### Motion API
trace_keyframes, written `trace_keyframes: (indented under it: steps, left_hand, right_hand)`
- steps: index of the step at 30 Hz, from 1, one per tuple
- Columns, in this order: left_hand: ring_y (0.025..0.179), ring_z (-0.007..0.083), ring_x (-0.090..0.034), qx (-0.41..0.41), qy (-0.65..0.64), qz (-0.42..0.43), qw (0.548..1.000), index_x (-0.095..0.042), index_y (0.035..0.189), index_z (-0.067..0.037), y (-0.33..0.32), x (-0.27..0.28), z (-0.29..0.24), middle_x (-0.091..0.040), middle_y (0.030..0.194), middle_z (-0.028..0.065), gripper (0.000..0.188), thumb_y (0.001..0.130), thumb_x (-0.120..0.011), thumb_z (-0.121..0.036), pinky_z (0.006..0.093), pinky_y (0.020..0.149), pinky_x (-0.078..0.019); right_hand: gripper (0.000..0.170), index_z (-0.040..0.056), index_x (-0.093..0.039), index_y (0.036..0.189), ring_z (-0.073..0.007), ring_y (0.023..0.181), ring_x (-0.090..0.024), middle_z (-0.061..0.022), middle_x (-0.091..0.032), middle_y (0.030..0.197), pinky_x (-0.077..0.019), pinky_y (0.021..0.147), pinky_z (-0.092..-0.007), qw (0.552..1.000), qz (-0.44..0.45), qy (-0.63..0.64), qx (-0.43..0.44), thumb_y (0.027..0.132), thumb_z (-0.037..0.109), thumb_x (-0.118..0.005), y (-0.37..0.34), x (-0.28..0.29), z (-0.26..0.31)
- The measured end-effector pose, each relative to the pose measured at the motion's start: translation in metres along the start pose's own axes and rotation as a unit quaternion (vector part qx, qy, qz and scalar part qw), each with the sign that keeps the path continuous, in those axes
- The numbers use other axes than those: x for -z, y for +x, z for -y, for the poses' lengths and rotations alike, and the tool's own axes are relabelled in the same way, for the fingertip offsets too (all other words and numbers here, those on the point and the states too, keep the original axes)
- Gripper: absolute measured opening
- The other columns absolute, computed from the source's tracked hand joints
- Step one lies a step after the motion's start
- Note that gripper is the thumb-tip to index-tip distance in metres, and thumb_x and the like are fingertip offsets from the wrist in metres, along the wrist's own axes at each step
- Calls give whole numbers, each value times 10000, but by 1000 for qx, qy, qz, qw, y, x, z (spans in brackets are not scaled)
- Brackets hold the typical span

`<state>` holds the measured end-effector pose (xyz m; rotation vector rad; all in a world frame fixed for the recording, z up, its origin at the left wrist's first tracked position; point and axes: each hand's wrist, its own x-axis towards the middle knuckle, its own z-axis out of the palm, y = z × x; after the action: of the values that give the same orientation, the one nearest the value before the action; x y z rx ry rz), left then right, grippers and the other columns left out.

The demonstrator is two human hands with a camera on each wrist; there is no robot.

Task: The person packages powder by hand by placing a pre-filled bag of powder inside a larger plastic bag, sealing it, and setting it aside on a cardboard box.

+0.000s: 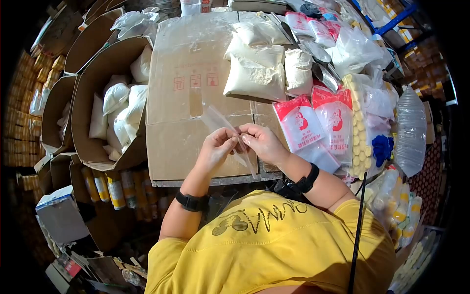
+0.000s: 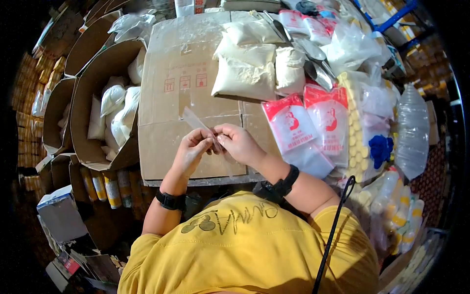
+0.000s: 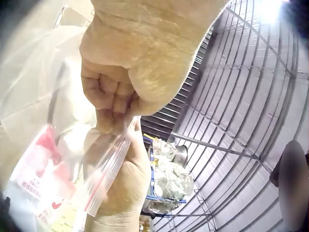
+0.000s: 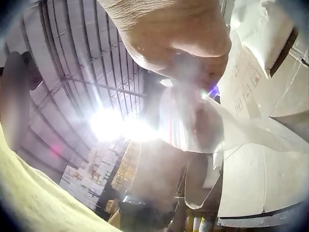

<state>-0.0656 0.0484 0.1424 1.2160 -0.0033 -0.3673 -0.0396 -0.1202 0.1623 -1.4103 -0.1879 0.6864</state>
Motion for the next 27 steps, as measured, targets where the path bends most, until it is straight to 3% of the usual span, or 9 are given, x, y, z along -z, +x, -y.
trace_keyframes:
  steps: [5,8,14,15,18,19,22,26,27]
  left_hand:
    - [682,88,-565,15,-6,-5,1000,-544,889,-44,2,0,1,-601,763,12,65,875,-515,-101,204,589,-398]
    - [664,102,-541,17,3,-21,1000,-543,882,-34,4,1,7,-583,772,19,63,870,-532,-96,214,598,-408]
    - [652,95,-546,-8,80,-46,996,-519,865,-8,6,-6,15,-578,737,39,56,861,-519,-63,227,574,-425]
    - [640,98,-543,-18,56,-51,997,-502,849,-2,6,-9,15,-567,712,46,89,871,-519,-87,231,575,-437]
    - [643,115,-552,14,50,-47,998,-489,842,-14,6,-11,21,-577,717,47,150,903,-497,-151,232,569,-429]
    - [603,99,-533,15,94,-56,994,-472,814,-14,6,-14,22,-551,684,39,185,895,-527,-171,221,538,-420]
    - [579,93,-516,73,97,-85,989,-481,808,-19,8,-21,25,-547,677,38,198,900,-523,-189,218,512,-405]
    - [540,101,-496,9,109,-131,985,-489,751,-19,13,-30,30,-531,623,40,222,906,-504,-176,241,497,-412]
    - [532,121,-499,-15,191,-143,971,-490,749,-15,14,-31,31,-530,616,55,198,889,-514,-153,254,502,-416]
  right_hand:
    - [215,-33,-529,1078,-95,831,-517,-23,-521,923,-440,738,-243,999,24,-22,42,892,52,-465,0,-1,0]
    - [212,-29,-535,1068,-97,857,-511,-32,-491,930,-437,738,-247,982,21,-167,81,876,43,-479,-3,0,-1]
    - [123,-12,-551,952,-95,714,-530,-30,-560,772,-450,668,-260,993,-42,-108,14,852,41,-502,-1,2,-8]
    - [64,4,-530,864,-161,631,-579,-66,-590,680,-464,605,-302,974,-85,-205,35,831,57,-516,1,4,-12]
    - [90,41,-524,817,-309,663,-611,-156,-612,717,-478,608,-374,908,-94,-396,103,807,126,-495,0,7,-21]
    - [93,43,-492,787,-377,691,-584,-177,-605,728,-466,607,-431,912,-81,-392,88,793,136,-489,-3,7,-19]
    - [104,47,-480,772,-378,673,-578,-178,-596,710,-452,587,-456,897,-104,-411,126,795,148,-494,2,5,-27]
    - [74,32,-476,766,-373,638,-559,-171,-549,638,-444,554,-429,899,-110,-403,135,782,99,-505,5,11,-27]
    - [92,35,-474,757,-377,640,-562,-177,-557,648,-444,550,-437,894,-119,-405,150,788,115,-504,6,13,-27]
